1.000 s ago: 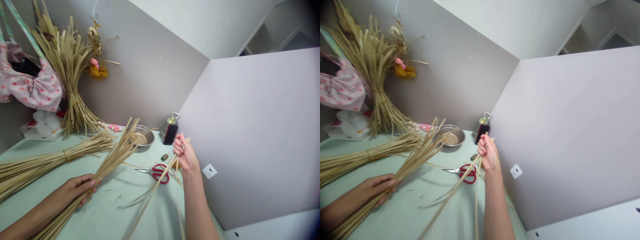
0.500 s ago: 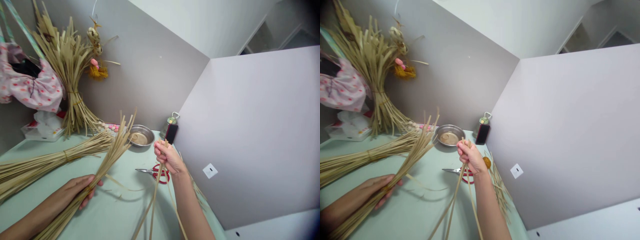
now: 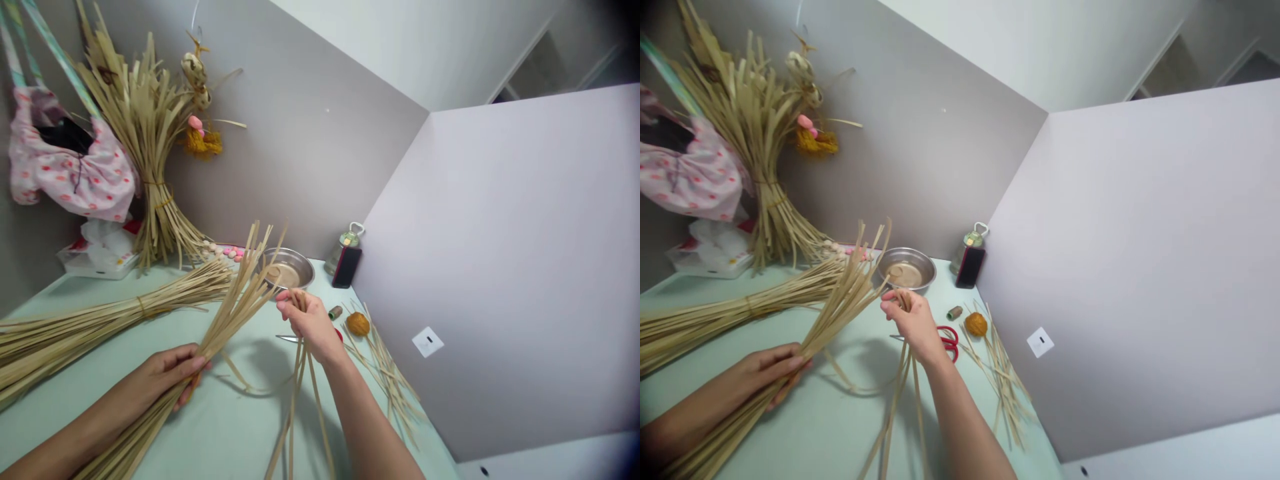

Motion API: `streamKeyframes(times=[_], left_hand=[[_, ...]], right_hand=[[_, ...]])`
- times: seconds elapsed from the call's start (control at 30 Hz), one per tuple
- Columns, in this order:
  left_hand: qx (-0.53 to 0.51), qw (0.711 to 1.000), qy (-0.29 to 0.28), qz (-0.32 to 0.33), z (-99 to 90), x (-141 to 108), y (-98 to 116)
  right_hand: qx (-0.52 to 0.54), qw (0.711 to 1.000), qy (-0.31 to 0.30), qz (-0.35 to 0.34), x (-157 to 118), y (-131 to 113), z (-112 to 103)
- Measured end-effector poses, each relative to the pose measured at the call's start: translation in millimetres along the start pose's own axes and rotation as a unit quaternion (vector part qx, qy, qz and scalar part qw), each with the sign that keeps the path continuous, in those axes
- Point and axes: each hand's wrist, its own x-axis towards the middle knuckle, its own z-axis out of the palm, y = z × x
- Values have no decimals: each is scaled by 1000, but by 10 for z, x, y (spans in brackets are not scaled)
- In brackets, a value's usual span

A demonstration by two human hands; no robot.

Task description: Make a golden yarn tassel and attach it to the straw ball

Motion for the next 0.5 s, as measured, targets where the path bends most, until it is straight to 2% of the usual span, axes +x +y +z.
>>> streamKeyframes(times=[0.27,0.4,0.5], left_hand=[[5,1000,8,21,19,7,-43],[2,1000,17,26,59,-7,2],[13,1000,13,24,82,-16,33]], right_hand=[[-19,999,34,-32,3,8,39],[-50,992,92,-70,-6,-22,91],[-68,992,73,-83,-3,-2,111]])
